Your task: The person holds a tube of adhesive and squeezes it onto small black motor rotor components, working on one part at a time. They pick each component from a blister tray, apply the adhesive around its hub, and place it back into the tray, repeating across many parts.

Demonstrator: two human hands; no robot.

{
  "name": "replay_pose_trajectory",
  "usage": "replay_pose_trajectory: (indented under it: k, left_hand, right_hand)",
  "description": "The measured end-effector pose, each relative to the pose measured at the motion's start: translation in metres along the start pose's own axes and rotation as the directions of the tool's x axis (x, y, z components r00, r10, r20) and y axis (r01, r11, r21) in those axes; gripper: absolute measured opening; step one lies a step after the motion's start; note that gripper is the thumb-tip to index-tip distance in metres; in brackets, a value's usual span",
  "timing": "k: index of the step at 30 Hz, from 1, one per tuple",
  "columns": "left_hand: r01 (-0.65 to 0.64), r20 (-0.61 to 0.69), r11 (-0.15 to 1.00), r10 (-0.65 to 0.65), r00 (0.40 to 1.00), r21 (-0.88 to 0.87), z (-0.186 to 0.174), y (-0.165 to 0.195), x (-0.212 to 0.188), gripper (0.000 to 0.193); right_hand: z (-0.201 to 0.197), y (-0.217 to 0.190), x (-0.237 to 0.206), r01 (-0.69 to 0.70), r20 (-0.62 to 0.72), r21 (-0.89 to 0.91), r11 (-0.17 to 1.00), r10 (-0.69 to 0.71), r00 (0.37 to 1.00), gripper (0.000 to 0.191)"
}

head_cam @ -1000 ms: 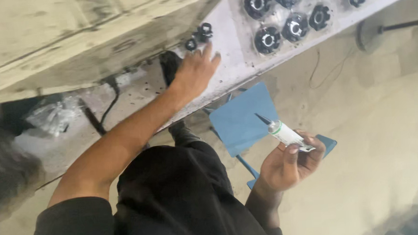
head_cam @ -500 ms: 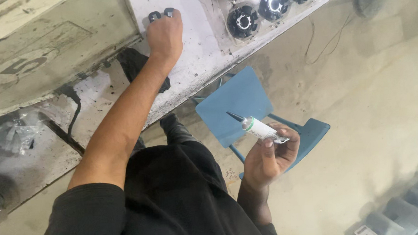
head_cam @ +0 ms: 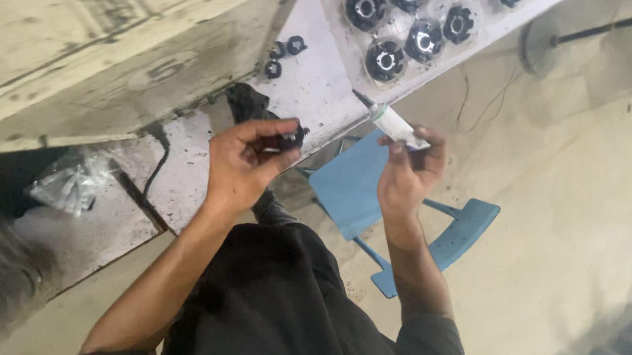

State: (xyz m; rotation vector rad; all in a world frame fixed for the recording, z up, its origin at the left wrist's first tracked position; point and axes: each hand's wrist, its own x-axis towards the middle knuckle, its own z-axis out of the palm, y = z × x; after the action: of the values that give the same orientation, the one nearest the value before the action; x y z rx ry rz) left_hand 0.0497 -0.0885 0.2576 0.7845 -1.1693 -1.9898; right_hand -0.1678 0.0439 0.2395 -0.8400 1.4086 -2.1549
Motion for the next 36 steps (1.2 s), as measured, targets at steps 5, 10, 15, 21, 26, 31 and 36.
replay_pose_trajectory:
  k: [5, 10, 15, 21, 26, 31, 36]
  left_hand:
    - [-0.072, -0.100, 0.996, 0.076, 0.992, 0.046, -0.034, 0.062, -0.075, 0.044]
    - [-0.125, -0.168, 0.991, 0.130, 0.977, 0.042, -0.070, 0.093, -0.127, 0.042]
    - [-0.197, -0.196, 0.979, 0.183, 0.963, -0.057, -0.103, 0.107, -0.167, 0.044]
    - [-0.242, -0.252, 0.967, 0.216, 0.944, -0.077, -0.131, 0.115, -0.190, 0.047]
    - [-0.197, -0.247, 0.978, 0.175, 0.953, -0.069, -0.146, 0.117, -0.204, 0.049]
    - [-0.174, -0.260, 0.982, 0.149, 0.954, -0.076, -0.152, 0.118, -0.210, 0.050]
    - [-0.126, -0.258, 0.988, 0.100, 0.961, -0.086, -0.156, 0.119, -0.212, 0.049]
  right_hand:
    - [0.067, -0.043, -0.055, 0.224, 0.084, -0.121, 0.967, -0.215, 0.973, 0.034]
    - [0.128, -0.076, -0.108, 0.419, 0.251, -0.225, 0.880, -0.363, 0.897, 0.035]
    - [0.173, -0.083, -0.140, 0.488, 0.359, -0.214, 0.846, -0.397, 0.845, 0.032]
    - [0.208, -0.074, -0.163, 0.425, 0.403, -0.112, 0.898, -0.350, 0.846, 0.033]
    - [0.222, -0.068, -0.174, 0.444, 0.407, -0.105, 0.890, -0.369, 0.836, 0.030]
    - [0.229, -0.073, -0.180, 0.498, 0.498, -0.196, 0.845, -0.352, 0.793, 0.030]
    - [0.234, -0.079, -0.184, 0.492, 0.524, -0.242, 0.836, -0.314, 0.792, 0.030]
